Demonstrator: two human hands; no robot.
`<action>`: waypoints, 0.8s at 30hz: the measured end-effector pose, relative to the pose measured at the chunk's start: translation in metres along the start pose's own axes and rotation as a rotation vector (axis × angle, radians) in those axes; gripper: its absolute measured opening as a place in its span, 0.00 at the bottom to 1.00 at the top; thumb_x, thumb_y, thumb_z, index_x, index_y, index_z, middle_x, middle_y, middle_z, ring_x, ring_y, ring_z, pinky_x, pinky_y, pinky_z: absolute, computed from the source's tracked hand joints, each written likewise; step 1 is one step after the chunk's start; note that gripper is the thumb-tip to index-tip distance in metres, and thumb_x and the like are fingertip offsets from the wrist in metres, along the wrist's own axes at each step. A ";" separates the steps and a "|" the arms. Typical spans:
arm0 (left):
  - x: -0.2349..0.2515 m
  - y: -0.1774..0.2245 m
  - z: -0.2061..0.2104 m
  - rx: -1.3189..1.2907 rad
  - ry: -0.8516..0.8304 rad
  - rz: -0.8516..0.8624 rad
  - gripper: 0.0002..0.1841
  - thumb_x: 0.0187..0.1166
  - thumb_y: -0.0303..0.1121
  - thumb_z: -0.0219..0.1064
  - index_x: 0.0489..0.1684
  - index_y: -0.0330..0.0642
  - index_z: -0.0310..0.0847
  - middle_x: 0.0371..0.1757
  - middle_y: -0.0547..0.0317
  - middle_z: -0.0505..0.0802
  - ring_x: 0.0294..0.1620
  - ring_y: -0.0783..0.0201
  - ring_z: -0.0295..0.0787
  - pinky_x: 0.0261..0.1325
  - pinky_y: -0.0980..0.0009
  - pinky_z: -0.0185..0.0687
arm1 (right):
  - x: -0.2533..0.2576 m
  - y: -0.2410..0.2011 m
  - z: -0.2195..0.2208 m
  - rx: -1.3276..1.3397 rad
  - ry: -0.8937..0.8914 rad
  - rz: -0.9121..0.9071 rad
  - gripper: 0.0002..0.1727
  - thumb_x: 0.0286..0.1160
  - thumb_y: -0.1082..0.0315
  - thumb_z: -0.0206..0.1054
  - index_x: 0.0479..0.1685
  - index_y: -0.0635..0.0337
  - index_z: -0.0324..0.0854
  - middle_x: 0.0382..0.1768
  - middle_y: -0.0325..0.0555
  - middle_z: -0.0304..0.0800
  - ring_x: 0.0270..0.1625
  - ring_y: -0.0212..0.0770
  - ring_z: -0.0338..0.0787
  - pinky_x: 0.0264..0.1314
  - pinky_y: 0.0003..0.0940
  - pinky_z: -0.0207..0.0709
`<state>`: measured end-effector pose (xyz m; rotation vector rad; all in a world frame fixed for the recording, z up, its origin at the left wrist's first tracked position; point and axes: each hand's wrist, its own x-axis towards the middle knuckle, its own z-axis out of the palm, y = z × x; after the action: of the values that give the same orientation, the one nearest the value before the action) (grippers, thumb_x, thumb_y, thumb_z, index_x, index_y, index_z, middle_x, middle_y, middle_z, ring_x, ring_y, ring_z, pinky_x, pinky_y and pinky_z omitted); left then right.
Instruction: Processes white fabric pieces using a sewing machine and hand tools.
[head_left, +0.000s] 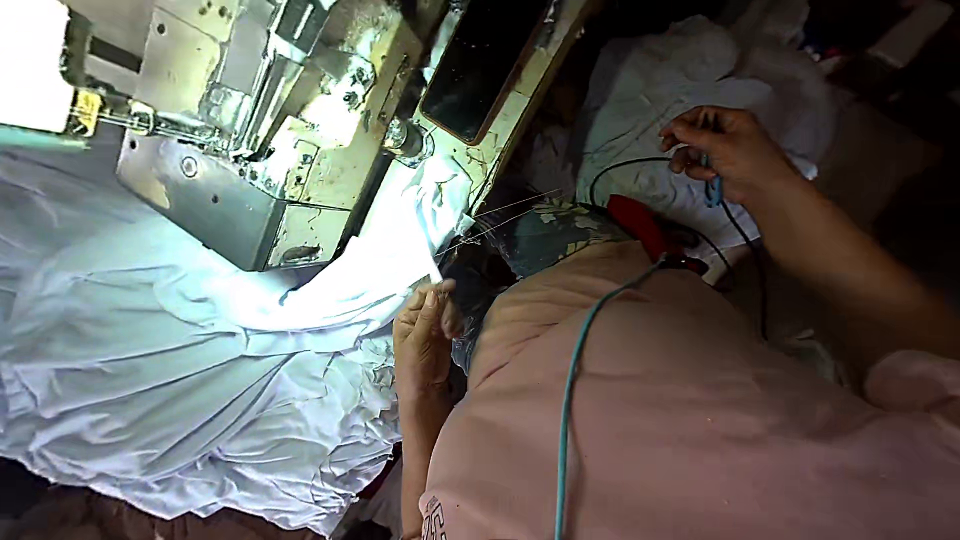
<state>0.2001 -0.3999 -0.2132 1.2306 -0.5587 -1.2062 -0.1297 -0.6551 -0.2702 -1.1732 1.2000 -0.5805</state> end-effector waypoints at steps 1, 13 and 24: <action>0.000 0.001 0.003 0.012 -0.004 0.016 0.13 0.89 0.34 0.56 0.41 0.49 0.89 0.17 0.75 0.84 0.18 0.81 0.77 0.26 0.83 0.75 | -0.005 0.009 -0.004 -0.155 0.006 -0.009 0.08 0.91 0.66 0.57 0.50 0.59 0.80 0.38 0.33 0.89 0.25 0.19 0.79 0.22 0.15 0.68; 0.011 -0.029 0.000 0.537 -0.180 0.003 0.18 0.91 0.35 0.45 0.61 0.35 0.78 0.48 0.64 0.92 0.35 0.79 0.84 0.42 0.76 0.83 | -0.050 -0.003 -0.030 -0.009 -0.219 0.075 0.16 0.93 0.65 0.49 0.37 0.52 0.81 0.20 0.27 0.81 0.18 0.18 0.74 0.17 0.12 0.65; 0.043 -0.033 0.012 -0.678 -0.341 -0.108 0.17 0.75 0.44 0.73 0.56 0.47 0.91 0.58 0.55 0.94 0.37 0.66 0.92 0.40 0.72 0.87 | -0.114 0.132 -0.119 -0.243 0.382 0.758 0.23 0.95 0.57 0.52 0.73 0.69 0.72 0.62 0.61 0.85 0.47 0.41 0.83 0.50 0.41 0.74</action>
<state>0.1911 -0.4398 -0.2505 0.4874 -0.2833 -1.5430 -0.3046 -0.5572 -0.3364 -0.7197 1.9490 -0.0750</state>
